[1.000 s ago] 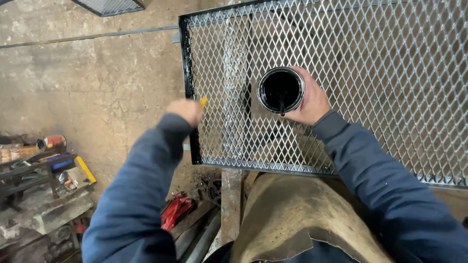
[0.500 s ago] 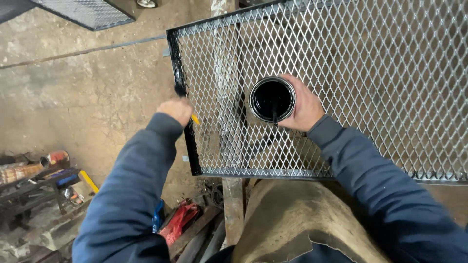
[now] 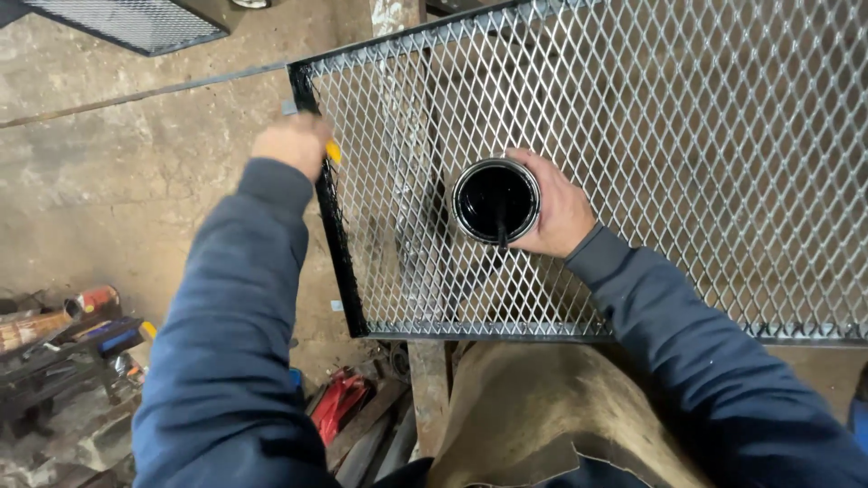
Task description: Painting a large metal mesh grate with black paint using a brush.
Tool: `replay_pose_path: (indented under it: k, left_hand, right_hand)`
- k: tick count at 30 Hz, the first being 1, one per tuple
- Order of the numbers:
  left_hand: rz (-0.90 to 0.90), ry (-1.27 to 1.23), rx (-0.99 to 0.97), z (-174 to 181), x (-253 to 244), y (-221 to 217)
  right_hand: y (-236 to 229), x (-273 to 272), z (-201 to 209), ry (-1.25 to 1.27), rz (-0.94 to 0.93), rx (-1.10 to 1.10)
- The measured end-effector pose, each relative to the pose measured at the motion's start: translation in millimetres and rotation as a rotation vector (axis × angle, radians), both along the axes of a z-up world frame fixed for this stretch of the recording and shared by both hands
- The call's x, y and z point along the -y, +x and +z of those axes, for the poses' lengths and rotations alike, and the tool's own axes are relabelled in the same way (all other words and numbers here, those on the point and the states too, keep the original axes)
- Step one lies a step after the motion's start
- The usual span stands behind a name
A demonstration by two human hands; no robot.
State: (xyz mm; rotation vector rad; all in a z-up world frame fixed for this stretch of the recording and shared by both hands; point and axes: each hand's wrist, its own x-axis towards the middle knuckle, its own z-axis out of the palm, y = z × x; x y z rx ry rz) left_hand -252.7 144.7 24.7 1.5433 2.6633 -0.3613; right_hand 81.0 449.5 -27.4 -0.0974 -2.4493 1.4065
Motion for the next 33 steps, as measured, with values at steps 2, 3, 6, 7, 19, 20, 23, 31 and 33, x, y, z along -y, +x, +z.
replay_pose_path:
  k: [2,3,6,7,19,20,23,31,33]
  left_hand:
    - [-0.047,-0.097,-0.050,-10,7,11]
    - [-0.026,-0.190,-0.025,-10,6,18]
    - [0.084,-0.273,0.111,4,-10,26]
    - [0.174,-0.260,0.218,10,-17,27]
    - [0.069,0.071,-0.070,44,-53,-36]
    - [0.065,0.069,-0.071,39,-49,-37]
    - [0.170,0.128,0.026,23,-36,-45]
    - [0.128,0.217,-0.090,23,-44,-65]
    - [0.103,0.129,-0.150,23,-46,-63]
  right_hand:
    - [-2,-1,-2,-0.002,-0.003,0.010]
    - [-3,-2,-2,0.015,-0.008,-0.009]
    - [-4,-1,-4,0.041,-0.012,-0.021]
    - [-4,-1,-5,0.054,-0.008,-0.016]
    - [-4,-3,-5,0.016,0.004,0.005]
    - [-4,-3,-3,0.014,-0.001,0.004]
    - [-4,-3,-2,0.023,0.013,0.009]
    - [-5,-3,-5,0.014,0.013,0.030]
    - [-6,-2,-8,0.012,0.013,-0.006]
